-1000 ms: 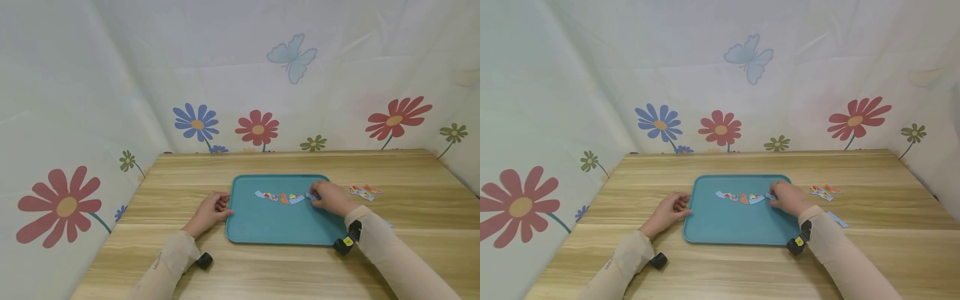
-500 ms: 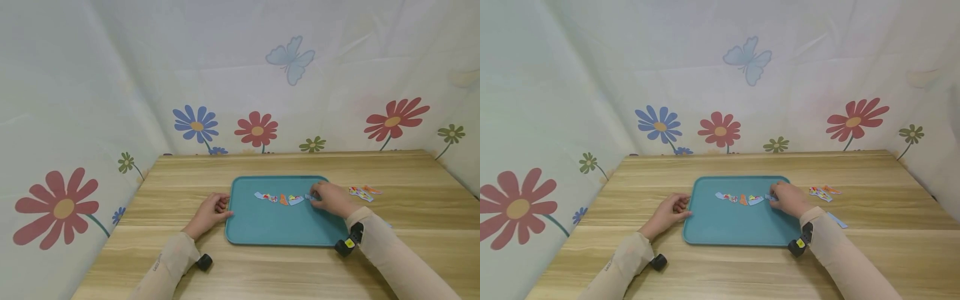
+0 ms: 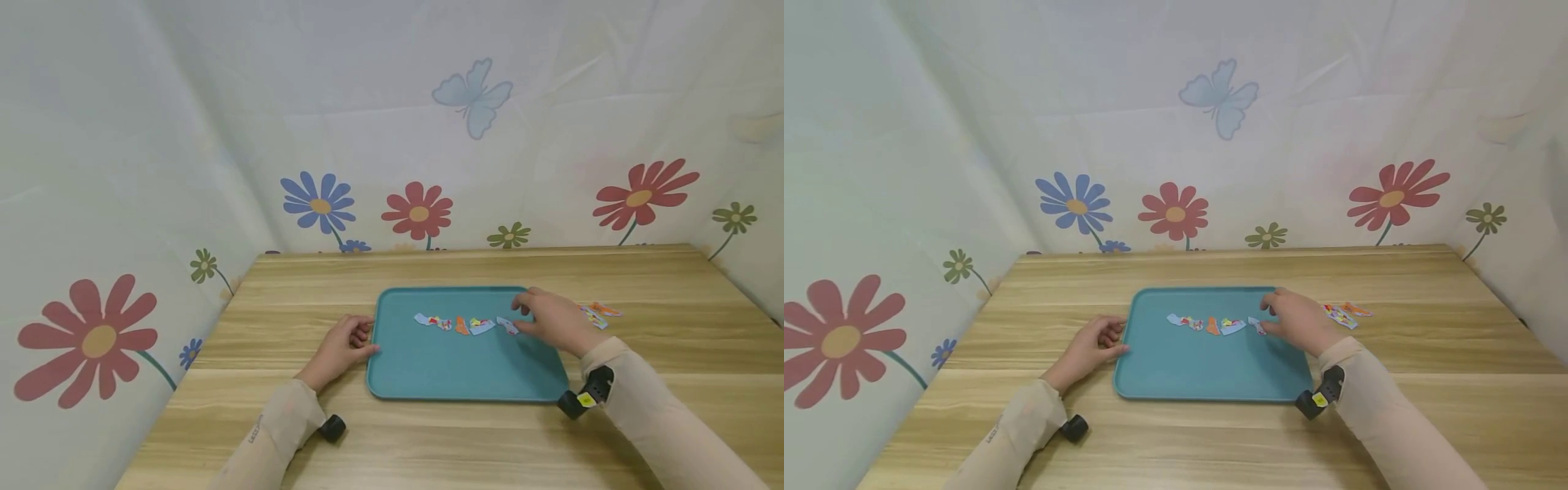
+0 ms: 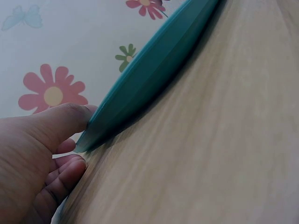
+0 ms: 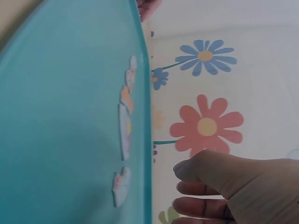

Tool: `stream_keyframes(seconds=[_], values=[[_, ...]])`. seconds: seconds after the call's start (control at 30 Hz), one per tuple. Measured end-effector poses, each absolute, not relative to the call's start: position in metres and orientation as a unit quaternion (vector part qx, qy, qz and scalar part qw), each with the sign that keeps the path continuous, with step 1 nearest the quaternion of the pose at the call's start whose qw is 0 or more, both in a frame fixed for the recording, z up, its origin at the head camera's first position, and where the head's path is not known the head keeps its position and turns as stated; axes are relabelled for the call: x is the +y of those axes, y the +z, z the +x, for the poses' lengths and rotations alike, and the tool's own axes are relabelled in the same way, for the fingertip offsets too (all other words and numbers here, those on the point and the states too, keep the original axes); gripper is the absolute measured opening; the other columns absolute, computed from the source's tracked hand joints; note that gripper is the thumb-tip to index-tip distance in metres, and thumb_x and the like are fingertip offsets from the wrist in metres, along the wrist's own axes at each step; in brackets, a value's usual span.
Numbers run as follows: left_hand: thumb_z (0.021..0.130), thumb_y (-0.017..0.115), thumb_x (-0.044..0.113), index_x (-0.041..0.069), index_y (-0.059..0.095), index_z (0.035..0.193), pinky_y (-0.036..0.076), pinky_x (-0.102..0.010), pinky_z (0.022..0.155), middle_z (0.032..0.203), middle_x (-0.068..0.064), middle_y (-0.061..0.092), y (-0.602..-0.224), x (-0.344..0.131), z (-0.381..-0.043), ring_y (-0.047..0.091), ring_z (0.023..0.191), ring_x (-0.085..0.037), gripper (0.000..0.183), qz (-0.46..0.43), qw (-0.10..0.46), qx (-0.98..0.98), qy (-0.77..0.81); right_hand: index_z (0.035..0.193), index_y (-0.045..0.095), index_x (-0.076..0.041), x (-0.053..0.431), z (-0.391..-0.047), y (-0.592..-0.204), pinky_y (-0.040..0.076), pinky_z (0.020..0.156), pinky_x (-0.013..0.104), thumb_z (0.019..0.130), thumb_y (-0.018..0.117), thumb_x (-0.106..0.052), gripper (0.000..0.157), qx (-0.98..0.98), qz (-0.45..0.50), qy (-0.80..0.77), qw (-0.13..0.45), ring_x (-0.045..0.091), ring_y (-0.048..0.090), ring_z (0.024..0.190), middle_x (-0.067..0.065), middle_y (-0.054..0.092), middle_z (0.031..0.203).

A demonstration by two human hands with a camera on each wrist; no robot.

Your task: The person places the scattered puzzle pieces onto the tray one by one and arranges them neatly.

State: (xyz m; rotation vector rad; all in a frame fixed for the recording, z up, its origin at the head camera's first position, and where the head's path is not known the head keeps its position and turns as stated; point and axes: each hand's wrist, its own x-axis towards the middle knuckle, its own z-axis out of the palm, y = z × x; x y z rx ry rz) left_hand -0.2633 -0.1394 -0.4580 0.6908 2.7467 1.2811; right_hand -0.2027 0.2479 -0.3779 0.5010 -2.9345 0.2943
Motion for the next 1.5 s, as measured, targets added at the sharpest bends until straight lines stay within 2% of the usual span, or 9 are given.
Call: stream_keyframes(seconds=[0.4,0.6,0.8,1.07,1.3,1.33,1.43,1.5], values=[[0.083,0.076,0.016,0.002,0.057,0.127,0.051,-0.023,0.078,0.106,-0.010,0.057,-0.458,-0.138,-0.262,0.055,0.087,-0.013,0.050,0.228,0.015,0.882,0.413,0.103,0.067,-0.004,0.259,-0.182,-0.362,0.045,0.057,0.026,0.083,0.074,-0.019,0.025,-0.976,0.165,0.118,0.083,0.011,0.053,0.067,0.006,0.062,0.087],[0.083,0.076,0.015,0.002,0.057,0.127,0.051,-0.023,0.078,0.105,-0.010,0.057,-0.460,-0.138,-0.262,0.055,0.087,-0.013,0.050,0.231,0.015,0.882,0.411,0.104,0.067,-0.004,0.268,-0.172,-0.361,0.042,0.056,0.025,0.084,0.073,-0.019,0.025,-0.976,0.160,0.121,0.080,0.010,0.050,0.066,0.005,0.061,0.086],[0.083,0.076,0.016,0.002,0.057,0.127,0.052,-0.024,0.078,0.106,-0.010,0.057,-0.460,-0.137,-0.262,0.055,0.087,-0.013,0.050,0.232,0.019,0.882,0.409,0.106,0.067,-0.002,0.280,-0.162,-0.363,0.045,0.057,0.025,0.083,0.073,-0.018,0.029,-0.981,0.138,0.122,0.059,0.013,0.053,0.070,0.006,0.060,0.087],[0.083,0.076,0.016,0.001,0.057,0.126,0.052,-0.023,0.077,0.105,-0.010,0.057,-0.458,-0.138,-0.263,0.055,0.087,-0.014,0.049,0.233,0.011,0.881,0.410,0.102,0.067,-0.003,0.294,-0.154,-0.366,0.048,0.059,0.027,0.082,0.074,-0.018,0.026,-0.980,0.154,0.099,0.073,0.016,0.057,0.074,0.007,0.062,0.089],[0.083,0.076,0.016,0.000,0.057,0.126,0.052,-0.023,0.077,0.105,-0.011,0.057,-0.458,-0.139,-0.263,0.056,0.086,-0.014,0.050,0.237,0.010,0.881,0.410,0.098,0.067,-0.004,0.304,-0.148,-0.369,0.048,0.061,0.027,0.081,0.074,-0.015,0.022,-0.979,0.165,0.101,0.071,0.014,0.055,0.074,0.006,0.062,0.093],[0.083,0.076,0.016,0.000,0.057,0.126,0.052,-0.023,0.077,0.105,-0.011,0.057,-0.458,-0.139,-0.264,0.056,0.087,-0.014,0.050,0.236,0.010,0.881,0.410,0.098,0.067,-0.005,0.305,-0.148,-0.370,0.048,0.061,0.027,0.081,0.074,-0.015,0.021,-0.978,0.169,0.098,0.073,0.014,0.056,0.074,0.005,0.062,0.092],[0.083,0.076,0.016,0.000,0.057,0.126,0.052,-0.023,0.078,0.106,-0.011,0.057,-0.457,-0.139,-0.264,0.055,0.087,-0.014,0.050,0.235,0.012,0.882,0.408,0.096,0.067,-0.006,0.308,-0.146,-0.374,0.053,0.067,0.034,0.080,0.074,-0.014,0.020,-0.977,0.176,0.092,0.075,0.032,0.062,0.091,0.004,0.062,0.089],[0.083,0.076,0.016,0.000,0.057,0.126,0.052,-0.024,0.078,0.106,-0.012,0.057,-0.455,-0.139,-0.263,0.055,0.088,-0.015,0.050,0.237,0.012,0.881,0.409,0.097,0.067,-0.006,0.309,-0.146,-0.376,0.052,0.066,0.033,0.080,0.075,-0.013,0.020,-0.977,0.178,0.091,0.072,0.032,0.063,0.091,0.003,0.063,0.089]])
